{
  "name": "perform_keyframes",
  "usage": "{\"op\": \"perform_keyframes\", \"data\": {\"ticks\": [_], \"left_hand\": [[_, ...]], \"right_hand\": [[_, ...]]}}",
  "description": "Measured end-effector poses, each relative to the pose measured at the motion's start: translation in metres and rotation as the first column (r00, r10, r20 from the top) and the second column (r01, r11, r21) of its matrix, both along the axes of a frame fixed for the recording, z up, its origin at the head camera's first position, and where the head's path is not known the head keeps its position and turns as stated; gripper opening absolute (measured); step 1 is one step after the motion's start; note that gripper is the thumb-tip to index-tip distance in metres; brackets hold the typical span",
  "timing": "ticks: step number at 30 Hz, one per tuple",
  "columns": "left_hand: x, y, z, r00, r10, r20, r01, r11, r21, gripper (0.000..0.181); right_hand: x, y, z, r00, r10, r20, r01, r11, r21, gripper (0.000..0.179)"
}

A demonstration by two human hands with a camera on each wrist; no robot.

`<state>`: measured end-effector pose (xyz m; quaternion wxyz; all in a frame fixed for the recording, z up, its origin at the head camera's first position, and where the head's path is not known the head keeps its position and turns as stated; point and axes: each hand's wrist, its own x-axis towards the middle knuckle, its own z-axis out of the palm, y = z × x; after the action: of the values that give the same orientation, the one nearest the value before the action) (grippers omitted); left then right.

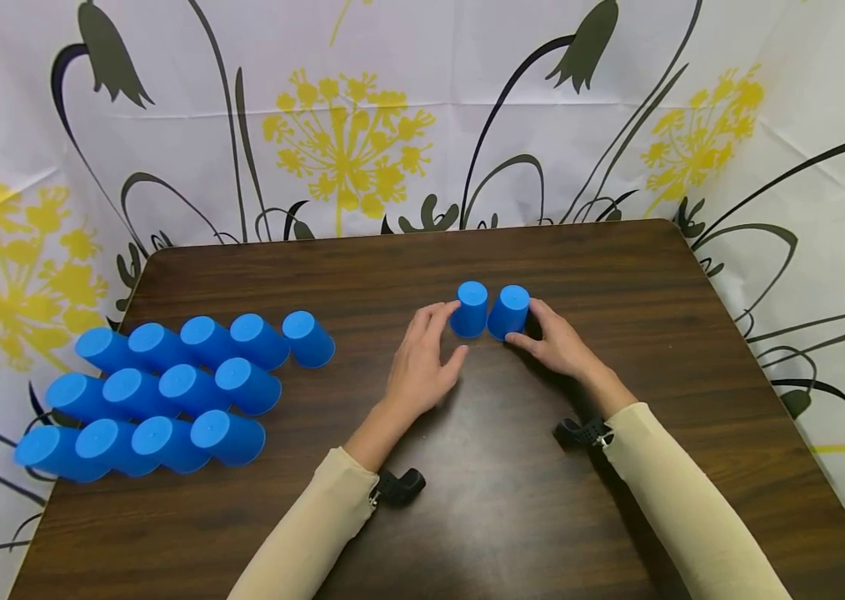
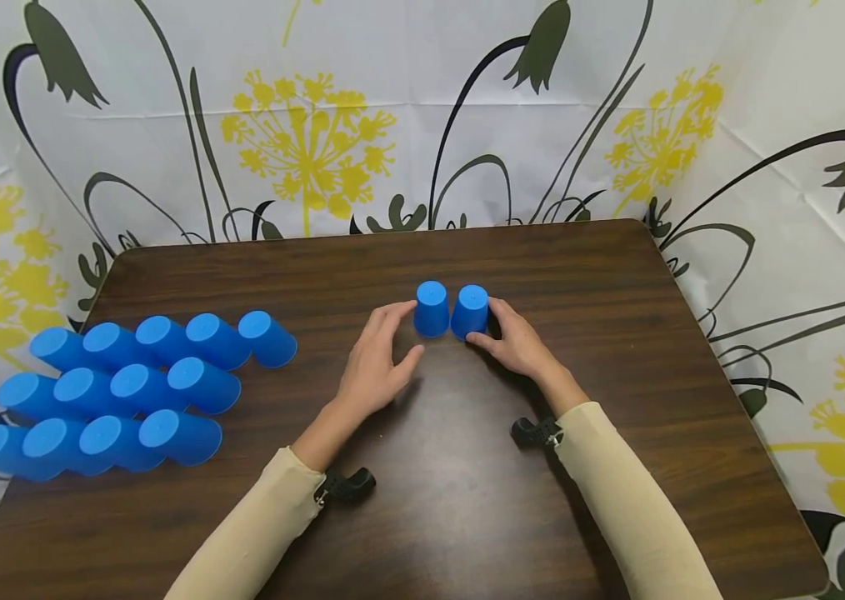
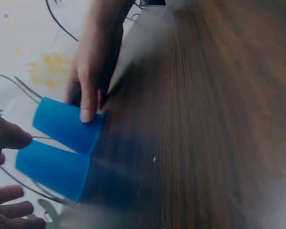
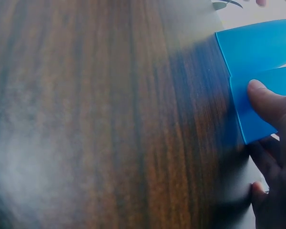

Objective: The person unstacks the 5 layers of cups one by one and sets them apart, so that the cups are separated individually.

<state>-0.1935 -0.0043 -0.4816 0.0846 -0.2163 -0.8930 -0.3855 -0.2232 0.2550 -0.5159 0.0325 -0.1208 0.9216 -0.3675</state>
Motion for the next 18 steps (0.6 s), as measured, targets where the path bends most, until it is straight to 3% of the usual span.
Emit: {"op": "perform_keyframes", "data": {"ticks": [8, 13, 18], "left_hand": [[-0.026, 0.022, -0.017, 1.0, -0.003, 0.013, 0.003, 0.999, 0.053, 0.064], [-0.038, 0.027, -0.028, 0.999, -0.013, -0.047, 0.02, 0.99, 0.141, 0.057], [-0.045, 0.03, -0.032, 0.994, -0.001, -0.108, 0.022, 0.981, 0.192, 0.047]], "right_hand": [[0.0, -0.001, -0.001, 1.0, 0.004, -0.007, -0.004, 1.0, -0.008, 0.07], [0.0, 0.0, -0.001, 1.0, 0.005, 0.001, -0.005, 1.0, -0.001, 0.07], [-0.001, -0.001, -0.001, 1.0, 0.0, 0.002, 0.0, 1.0, -0.002, 0.069]]}}
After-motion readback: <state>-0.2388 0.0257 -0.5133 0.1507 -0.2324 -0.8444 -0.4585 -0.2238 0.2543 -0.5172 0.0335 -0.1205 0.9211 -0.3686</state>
